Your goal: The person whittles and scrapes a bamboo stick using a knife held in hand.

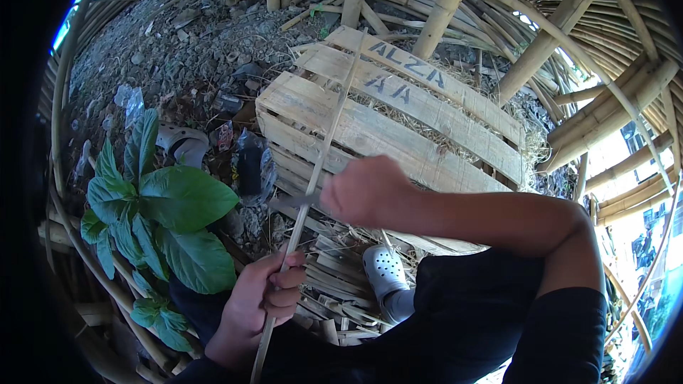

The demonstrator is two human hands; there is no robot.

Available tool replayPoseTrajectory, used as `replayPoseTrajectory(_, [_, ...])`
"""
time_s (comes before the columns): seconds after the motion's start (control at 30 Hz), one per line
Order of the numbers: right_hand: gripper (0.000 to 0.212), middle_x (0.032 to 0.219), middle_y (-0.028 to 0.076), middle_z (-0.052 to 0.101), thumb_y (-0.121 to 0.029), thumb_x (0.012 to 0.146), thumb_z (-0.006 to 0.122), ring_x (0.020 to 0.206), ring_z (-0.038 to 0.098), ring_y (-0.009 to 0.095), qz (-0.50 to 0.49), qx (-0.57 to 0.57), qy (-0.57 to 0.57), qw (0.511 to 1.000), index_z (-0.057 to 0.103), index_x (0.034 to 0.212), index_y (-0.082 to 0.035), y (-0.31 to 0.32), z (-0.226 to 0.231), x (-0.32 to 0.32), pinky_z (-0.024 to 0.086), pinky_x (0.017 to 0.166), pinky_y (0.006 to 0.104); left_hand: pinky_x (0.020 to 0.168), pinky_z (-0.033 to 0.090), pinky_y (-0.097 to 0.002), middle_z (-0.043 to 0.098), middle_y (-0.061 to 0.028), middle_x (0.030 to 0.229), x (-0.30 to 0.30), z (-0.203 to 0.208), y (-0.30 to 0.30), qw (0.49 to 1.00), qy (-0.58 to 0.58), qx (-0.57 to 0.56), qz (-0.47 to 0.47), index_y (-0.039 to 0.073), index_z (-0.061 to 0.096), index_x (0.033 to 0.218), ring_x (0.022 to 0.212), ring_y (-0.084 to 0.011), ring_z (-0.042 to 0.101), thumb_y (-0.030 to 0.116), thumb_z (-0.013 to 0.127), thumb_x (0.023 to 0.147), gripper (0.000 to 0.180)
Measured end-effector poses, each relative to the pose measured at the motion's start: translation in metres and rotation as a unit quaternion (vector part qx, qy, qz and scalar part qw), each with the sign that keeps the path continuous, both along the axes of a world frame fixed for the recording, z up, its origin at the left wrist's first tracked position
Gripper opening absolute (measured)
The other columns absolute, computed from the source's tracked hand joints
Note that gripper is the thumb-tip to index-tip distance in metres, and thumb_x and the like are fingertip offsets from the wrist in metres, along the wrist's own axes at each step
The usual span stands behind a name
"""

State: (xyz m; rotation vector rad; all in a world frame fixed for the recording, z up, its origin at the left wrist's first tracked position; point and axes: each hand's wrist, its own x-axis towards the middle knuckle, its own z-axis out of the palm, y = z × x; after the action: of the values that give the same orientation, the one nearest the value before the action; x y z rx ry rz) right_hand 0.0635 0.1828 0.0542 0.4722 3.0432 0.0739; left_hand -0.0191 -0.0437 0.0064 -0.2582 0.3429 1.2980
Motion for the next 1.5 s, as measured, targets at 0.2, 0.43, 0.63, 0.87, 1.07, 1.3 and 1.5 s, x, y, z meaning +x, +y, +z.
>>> replayPoseTrajectory(0.2, [0.044, 0.055, 0.019, 0.058, -0.029, 0.089, 0.041, 0.052, 0.059, 0.037, -0.040, 0.002, -0.008, 0.999, 0.061, 0.059, -0.004, 0.013, 0.010, -0.013, 0.050, 0.055, 0.0477, 0.033, 0.012, -0.0190, 0.027, 0.0093, 0.062, -0.002, -0.002, -0.002, 1.000, -0.010, -0.004, -0.018, 0.016, 0.043, 0.090, 0.041, -0.0005, 0.016, 0.030, 0.033, 0.102, 0.021])
replayPoseTrajectory(0.43, [0.044, 0.061, 0.018, 0.061, -0.031, 0.088, 0.041, 0.059, 0.062, 0.036, 0.006, -0.002, -0.012, 1.000, 0.064, 0.064, -0.003, 0.020, 0.005, -0.018, 0.051, 0.060, 0.0481, 0.031, 0.011, -0.0199, 0.026, 0.0091, 0.062, -0.005, -0.005, -0.002, 0.999, -0.029, 0.006, -0.025, 0.016, 0.043, 0.090, 0.039, -0.0013, 0.014, 0.033, 0.032, 0.103, 0.024])
replayPoseTrajectory(0.63, [0.044, 0.058, 0.022, 0.058, -0.028, 0.087, 0.041, 0.061, 0.061, 0.040, -0.078, -0.013, -0.010, 0.997, 0.061, 0.060, 0.000, 0.058, 0.015, -0.025, 0.052, 0.062, 0.0477, 0.031, 0.011, -0.0200, 0.026, 0.0085, 0.061, -0.004, -0.001, -0.001, 0.999, -0.039, -0.006, -0.032, 0.015, 0.043, 0.089, 0.040, -0.0010, 0.015, 0.031, 0.032, 0.103, 0.023])
replayPoseTrajectory(0.87, [0.044, 0.066, 0.019, 0.063, -0.031, 0.088, 0.037, 0.067, 0.063, 0.035, -0.052, 0.044, -0.046, 0.997, 0.065, 0.068, -0.005, 0.065, 0.023, -0.037, 0.051, 0.066, 0.0459, 0.031, 0.012, -0.0192, 0.026, 0.0084, 0.061, -0.006, -0.004, -0.004, 0.999, -0.024, 0.001, -0.025, 0.016, 0.042, 0.088, 0.040, -0.0009, 0.016, 0.029, 0.032, 0.103, 0.022])
replayPoseTrajectory(1.07, [0.042, 0.069, 0.018, 0.063, -0.030, 0.087, 0.038, 0.065, 0.062, 0.035, -0.067, 0.039, -0.088, 0.993, 0.064, 0.066, -0.005, 0.076, 0.008, -0.034, 0.050, 0.065, 0.0465, 0.031, 0.011, -0.0191, 0.026, 0.0087, 0.061, -0.007, -0.005, -0.005, 0.998, -0.051, 0.009, -0.040, 0.016, 0.042, 0.088, 0.040, -0.0010, 0.017, 0.031, 0.032, 0.103, 0.023])
replayPoseTrajectory(1.3, [0.040, 0.066, 0.019, 0.062, -0.030, 0.086, 0.042, 0.064, 0.061, 0.039, 0.017, 0.058, 0.009, 0.998, 0.063, 0.064, -0.005, 0.100, -0.006, -0.025, 0.050, 0.067, 0.0482, 0.031, 0.012, -0.0191, 0.026, 0.0087, 0.061, -0.008, -0.007, -0.002, 0.997, -0.077, 0.009, -0.018, 0.015, 0.042, 0.089, 0.040, -0.0008, 0.017, 0.031, 0.034, 0.103, 0.022])
replayPoseTrajectory(1.5, [0.041, 0.067, 0.019, 0.063, -0.030, 0.087, 0.041, 0.065, 0.062, 0.039, -0.035, 0.068, -0.015, 0.997, 0.063, 0.063, -0.004, 0.088, -0.003, -0.027, 0.050, 0.066, 0.0473, 0.031, 0.012, -0.0192, 0.027, 0.0083, 0.061, -0.006, -0.008, -0.002, 0.997, -0.071, 0.006, -0.011, 0.014, 0.042, 0.089, 0.040, -0.0005, 0.018, 0.031, 0.033, 0.103, 0.023])
